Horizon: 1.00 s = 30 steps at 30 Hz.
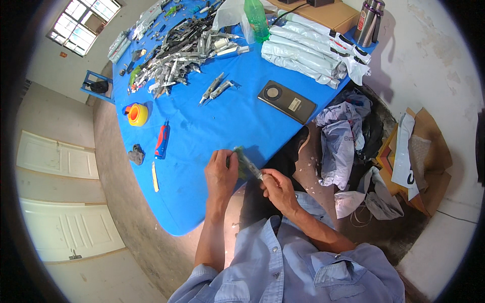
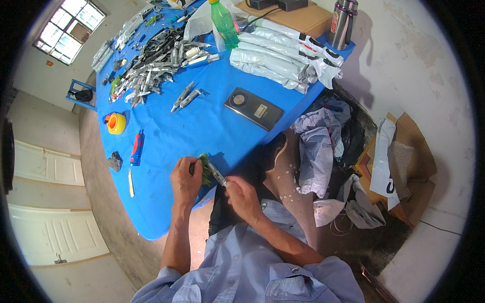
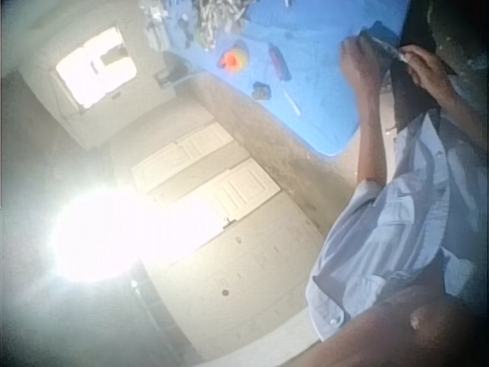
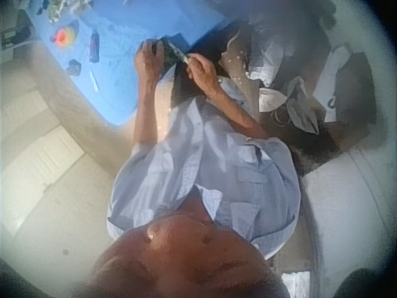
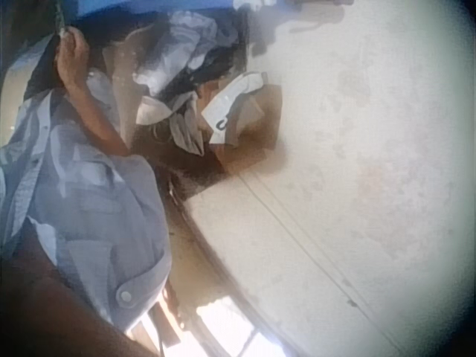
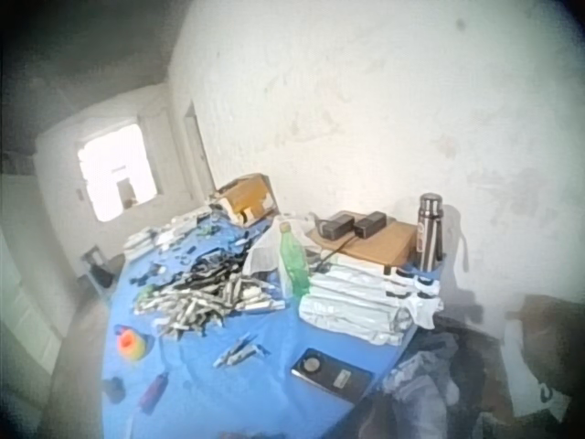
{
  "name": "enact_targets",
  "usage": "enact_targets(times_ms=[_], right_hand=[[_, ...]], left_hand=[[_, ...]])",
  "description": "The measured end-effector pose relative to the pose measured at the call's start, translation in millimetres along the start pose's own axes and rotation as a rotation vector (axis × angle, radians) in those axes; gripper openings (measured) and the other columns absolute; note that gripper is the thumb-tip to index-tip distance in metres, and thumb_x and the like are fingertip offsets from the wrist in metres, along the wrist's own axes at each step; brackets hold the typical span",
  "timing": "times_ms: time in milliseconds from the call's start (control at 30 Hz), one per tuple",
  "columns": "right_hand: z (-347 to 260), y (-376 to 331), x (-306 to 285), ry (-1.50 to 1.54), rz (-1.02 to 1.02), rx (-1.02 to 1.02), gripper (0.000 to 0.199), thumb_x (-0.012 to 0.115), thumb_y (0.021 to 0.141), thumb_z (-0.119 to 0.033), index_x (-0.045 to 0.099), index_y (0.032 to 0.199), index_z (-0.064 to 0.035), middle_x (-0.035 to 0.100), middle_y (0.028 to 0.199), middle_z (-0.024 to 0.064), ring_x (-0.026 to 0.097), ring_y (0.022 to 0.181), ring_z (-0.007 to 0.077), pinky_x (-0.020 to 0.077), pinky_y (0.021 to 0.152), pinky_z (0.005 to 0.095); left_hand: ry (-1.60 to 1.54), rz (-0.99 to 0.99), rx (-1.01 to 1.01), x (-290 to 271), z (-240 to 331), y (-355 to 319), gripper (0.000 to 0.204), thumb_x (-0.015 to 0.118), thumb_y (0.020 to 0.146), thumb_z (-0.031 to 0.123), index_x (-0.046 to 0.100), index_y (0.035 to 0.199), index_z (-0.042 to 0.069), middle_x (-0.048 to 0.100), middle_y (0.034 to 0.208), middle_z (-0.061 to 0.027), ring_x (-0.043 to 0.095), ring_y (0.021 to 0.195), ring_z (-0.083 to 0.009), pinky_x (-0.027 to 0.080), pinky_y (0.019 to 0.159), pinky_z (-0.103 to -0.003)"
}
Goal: The person wipes a small metal component with a green cloth and inserts it into a larger cylindrical metal tool body by hand.
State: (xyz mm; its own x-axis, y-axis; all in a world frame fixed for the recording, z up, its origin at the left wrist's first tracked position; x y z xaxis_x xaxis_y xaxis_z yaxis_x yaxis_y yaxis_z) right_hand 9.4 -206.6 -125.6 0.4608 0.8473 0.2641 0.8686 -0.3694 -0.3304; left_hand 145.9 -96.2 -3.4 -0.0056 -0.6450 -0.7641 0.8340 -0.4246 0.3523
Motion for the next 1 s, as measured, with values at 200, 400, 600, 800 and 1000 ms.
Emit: enact_targets(times_ms=[200,400,600,800,1000], right_hand=[[-12,1,4,0.040,-0.001,-0.095,0.025,0.060,0.106,-0.014,0.064,0.124,0.0026,0.068,0.087,0.0022,0.059,0.066,0.0066,0.0464,0.056,0.0227],[-3,1,1,0.095,0.023,0.028,0.023,0.058,0.107,-0.013,0.064,0.123,0.0023,0.066,0.083,0.0028,0.055,0.060,0.0067,0.0425,0.051,0.0224],[10,1,1,0.216,-0.037,0.112,0.030,0.061,0.104,-0.016,0.065,0.127,0.0027,0.069,0.083,0.0055,0.058,0.061,0.0084,0.0465,0.054,0.0240],[7,3,0,0.233,-0.031,0.129,0.027,0.060,0.108,-0.016,0.062,0.128,0.0023,0.066,0.081,0.0046,0.054,0.058,0.0065,0.0401,0.048,0.0205],[9,2,-1,0.231,-0.018,0.166,0.035,0.060,0.104,-0.020,0.064,0.131,0.0023,0.067,0.083,0.0049,0.056,0.060,0.0080,0.0432,0.051,0.0226]], left_hand=[[-0.088,-0.071,0.013,-6,25,-15,0.007,0.076,0.091,0.006,0.071,0.095,0.003,0.071,0.092,-0.0165,0.071,0.079,-0.0353,0.056,0.068,-0.042],[-0.133,-0.171,0.068,15,40,-46,0.010,0.077,0.090,0.005,0.071,0.097,0.003,0.071,0.092,-0.0165,0.071,0.076,-0.0347,0.056,0.065,-0.041],[-0.057,-0.050,0.149,19,31,-21,0.009,0.075,0.091,0.003,0.068,0.096,0.003,0.068,0.089,-0.0164,0.068,0.075,-0.0369,0.054,0.064,-0.043],[0.023,-0.041,0.161,17,31,0,0.007,0.074,0.092,0.004,0.069,0.095,0.002,0.069,0.089,-0.0163,0.068,0.075,-0.0368,0.054,0.066,-0.044],[-0.042,-0.015,0.057,8,25,-5,0.006,0.075,0.091,0.005,0.070,0.095,0.003,0.070,0.091,-0.0168,0.070,0.078,-0.0365,0.055,0.067,-0.043]])
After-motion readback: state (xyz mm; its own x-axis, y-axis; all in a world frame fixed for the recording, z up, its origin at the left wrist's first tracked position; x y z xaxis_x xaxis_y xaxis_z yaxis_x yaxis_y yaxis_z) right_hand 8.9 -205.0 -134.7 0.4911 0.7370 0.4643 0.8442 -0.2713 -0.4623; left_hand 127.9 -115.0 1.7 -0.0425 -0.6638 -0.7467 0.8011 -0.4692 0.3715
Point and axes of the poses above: each hand's wrist, its own y-axis towards the middle knuckle, its own x-axis out of the palm, z = x × y, the point moved 9 cm from there along y, towards the middle knuckle
